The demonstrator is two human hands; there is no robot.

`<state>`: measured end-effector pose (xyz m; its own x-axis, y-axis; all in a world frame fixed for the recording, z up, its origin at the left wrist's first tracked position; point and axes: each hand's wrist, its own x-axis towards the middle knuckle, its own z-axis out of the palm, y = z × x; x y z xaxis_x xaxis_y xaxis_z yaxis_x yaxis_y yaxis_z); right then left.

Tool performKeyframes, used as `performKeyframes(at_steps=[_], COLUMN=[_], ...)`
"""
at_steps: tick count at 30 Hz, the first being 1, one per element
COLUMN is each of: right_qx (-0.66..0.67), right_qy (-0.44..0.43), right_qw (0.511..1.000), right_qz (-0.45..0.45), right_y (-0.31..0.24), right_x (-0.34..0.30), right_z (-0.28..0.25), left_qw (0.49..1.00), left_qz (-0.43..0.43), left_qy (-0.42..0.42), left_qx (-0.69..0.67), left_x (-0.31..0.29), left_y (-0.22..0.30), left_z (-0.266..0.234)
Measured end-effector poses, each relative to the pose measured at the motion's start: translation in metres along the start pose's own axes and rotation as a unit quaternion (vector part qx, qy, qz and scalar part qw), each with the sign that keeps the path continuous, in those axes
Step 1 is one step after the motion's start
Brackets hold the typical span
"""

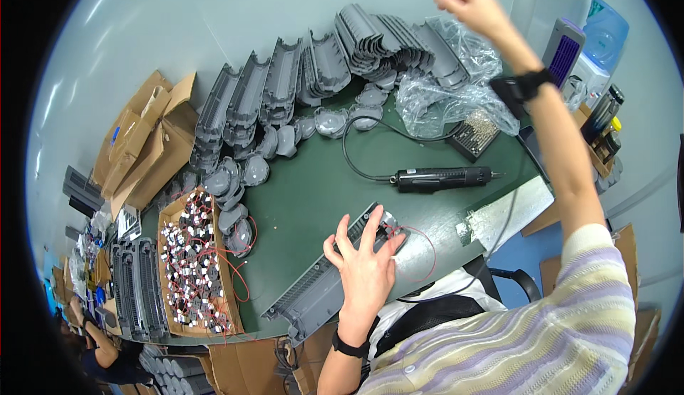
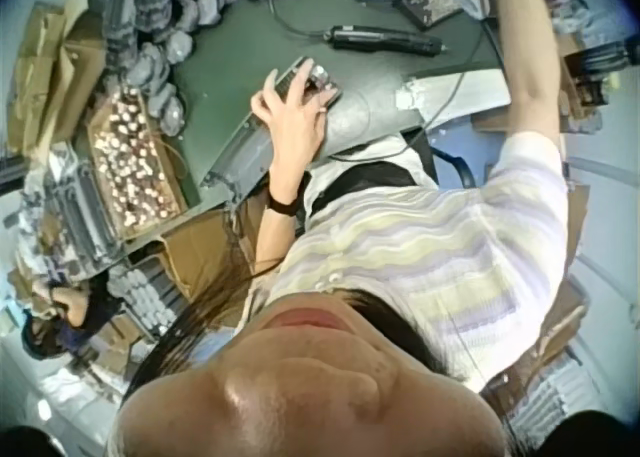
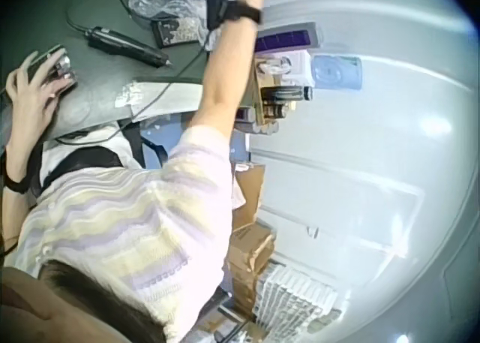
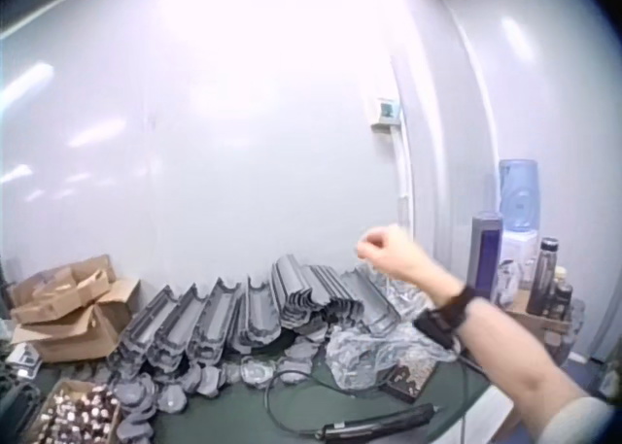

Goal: Assembling various components into a gray plastic housing using an electric screwdriver.

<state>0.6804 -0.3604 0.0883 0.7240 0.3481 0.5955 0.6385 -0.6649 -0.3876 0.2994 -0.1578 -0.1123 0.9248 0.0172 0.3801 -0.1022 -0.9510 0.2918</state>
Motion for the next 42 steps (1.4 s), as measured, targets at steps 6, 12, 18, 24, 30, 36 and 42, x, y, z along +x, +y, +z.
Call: performKeyframes(at_steps=[6,12,18,24,30,36,42], right_qx=[-0.200,-0.220,-0.278,-0.136,0.426,0.547,0.606], right_qy=[-0.048,-0.041,0.042,0.219,-0.083,-0.305,-0.417], right_qw=[0.964,0.954,0.951,0.957,0.884,0.765,0.666], right_qz=[0.171,0.199,0.126,0.132,0.172,0.148,0.122], right_y=[0.140,0.118,0.145,0.148,0.012,-0.094,-0.137], right_x=[0.003,-0.020,-0.018,-0.029,-0.126,-0.179,-0.191], right_z=[0.144,0.140,0.117,-0.002,0.004,0.040,0.042], left_qw=[0.999,0.999,1.000,0.978,0.988,0.970,0.975], left_qz=[0.016,-0.007,-0.013,0.076,0.036,0.025,-0.049], left_qy=[0.038,0.034,0.013,-0.121,0.150,0.230,0.214], left_qx=[0.007,0.036,0.001,-0.150,-0.021,0.078,-0.043], left_x=[-0.004,-0.004,0.001,-0.009,0.004,0.002,-0.023], left_y=[-0.001,-0.001,0.002,0.007,0.028,0.038,0.006], left_z=[0.008,0.010,0.002,-0.039,-0.080,-0.095,-0.090])
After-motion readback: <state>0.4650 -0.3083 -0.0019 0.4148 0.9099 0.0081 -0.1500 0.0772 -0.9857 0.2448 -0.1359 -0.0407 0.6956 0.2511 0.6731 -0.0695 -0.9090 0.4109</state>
